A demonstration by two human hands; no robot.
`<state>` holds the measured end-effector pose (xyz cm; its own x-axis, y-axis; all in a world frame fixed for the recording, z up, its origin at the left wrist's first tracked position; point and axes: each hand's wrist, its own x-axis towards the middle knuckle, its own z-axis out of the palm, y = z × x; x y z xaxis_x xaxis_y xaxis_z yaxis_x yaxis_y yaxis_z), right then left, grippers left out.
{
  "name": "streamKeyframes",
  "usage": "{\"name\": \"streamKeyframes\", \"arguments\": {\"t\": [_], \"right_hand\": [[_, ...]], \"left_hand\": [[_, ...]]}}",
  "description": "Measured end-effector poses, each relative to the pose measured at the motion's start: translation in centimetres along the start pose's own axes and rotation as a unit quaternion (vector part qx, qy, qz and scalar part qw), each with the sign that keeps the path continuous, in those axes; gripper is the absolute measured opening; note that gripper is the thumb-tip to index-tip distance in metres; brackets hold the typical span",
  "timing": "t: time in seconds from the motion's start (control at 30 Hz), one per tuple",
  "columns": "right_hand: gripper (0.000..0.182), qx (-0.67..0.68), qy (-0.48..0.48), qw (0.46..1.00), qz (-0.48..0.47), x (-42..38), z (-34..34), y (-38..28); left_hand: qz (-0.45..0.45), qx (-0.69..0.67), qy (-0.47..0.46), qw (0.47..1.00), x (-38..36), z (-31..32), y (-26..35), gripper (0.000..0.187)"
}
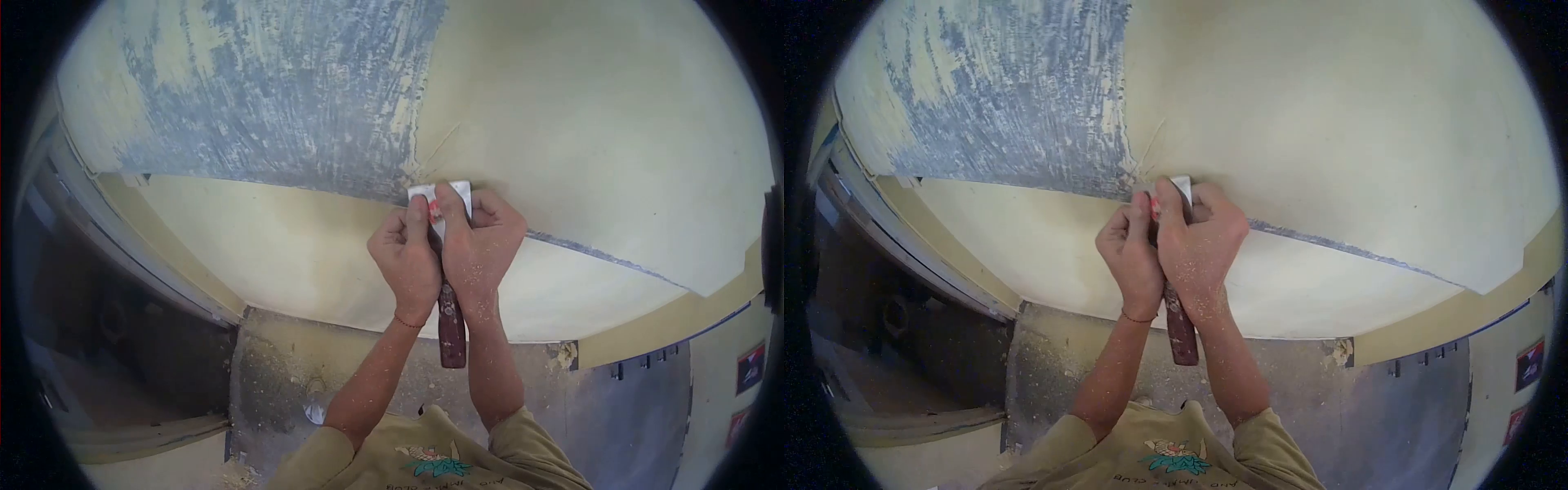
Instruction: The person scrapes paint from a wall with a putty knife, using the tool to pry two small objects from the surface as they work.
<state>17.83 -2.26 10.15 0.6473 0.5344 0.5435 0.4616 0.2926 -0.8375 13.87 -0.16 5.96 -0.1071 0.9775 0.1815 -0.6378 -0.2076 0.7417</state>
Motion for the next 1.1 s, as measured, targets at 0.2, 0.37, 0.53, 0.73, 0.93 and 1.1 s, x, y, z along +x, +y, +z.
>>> {"name": "streamKeyframes", "arguments": {"t": [0.2, 0.37, 0.53, 0.73, 0.93, 1.1], "right_hand": [[0.021, 0.001, -0.011, 1.0, 0.01, -0.3, -0.2, 0.7], [0.027, 0.023, 0.014, 1.0, 0.013, -0.8, 0.2, 0.7], [0.027, 0.008, 0.005, 1.0, 0.024, -0.5, 0.3, -0.1], [0.026, 0.045, 0.018, 0.999, 0.013, 0.0, 0.8, -0.7], [0.023, 0.082, 0.047, 0.996, 0.006, -1.1, 1.1, 1.0], [0.026, 0.064, 0.046, 0.997, 0.004, -0.2, 1.1, -0.2]], "left_hand": [[0.0, 0.021, -0.03, 0.999, 0.1, -0.7, 0.3, 0.038], [-0.007, 0.028, -0.027, 0.999, 0.2, -1.2, 0.3, 0.039], [0.002, 0.04, -0.021, 0.999, 0.6, -0.6, 0.9, 0.038], [0.019, 0.095, -0.029, 0.995, 1.1, -0.6, 1.3, 0.038], [0.003, 0.112, -0.069, 0.991, 0.9, -1.5, 1.3, 0.039], [0.03, 0.075, -0.071, 0.994, 2.3, 0.0, 3.3, 0.04]]}}
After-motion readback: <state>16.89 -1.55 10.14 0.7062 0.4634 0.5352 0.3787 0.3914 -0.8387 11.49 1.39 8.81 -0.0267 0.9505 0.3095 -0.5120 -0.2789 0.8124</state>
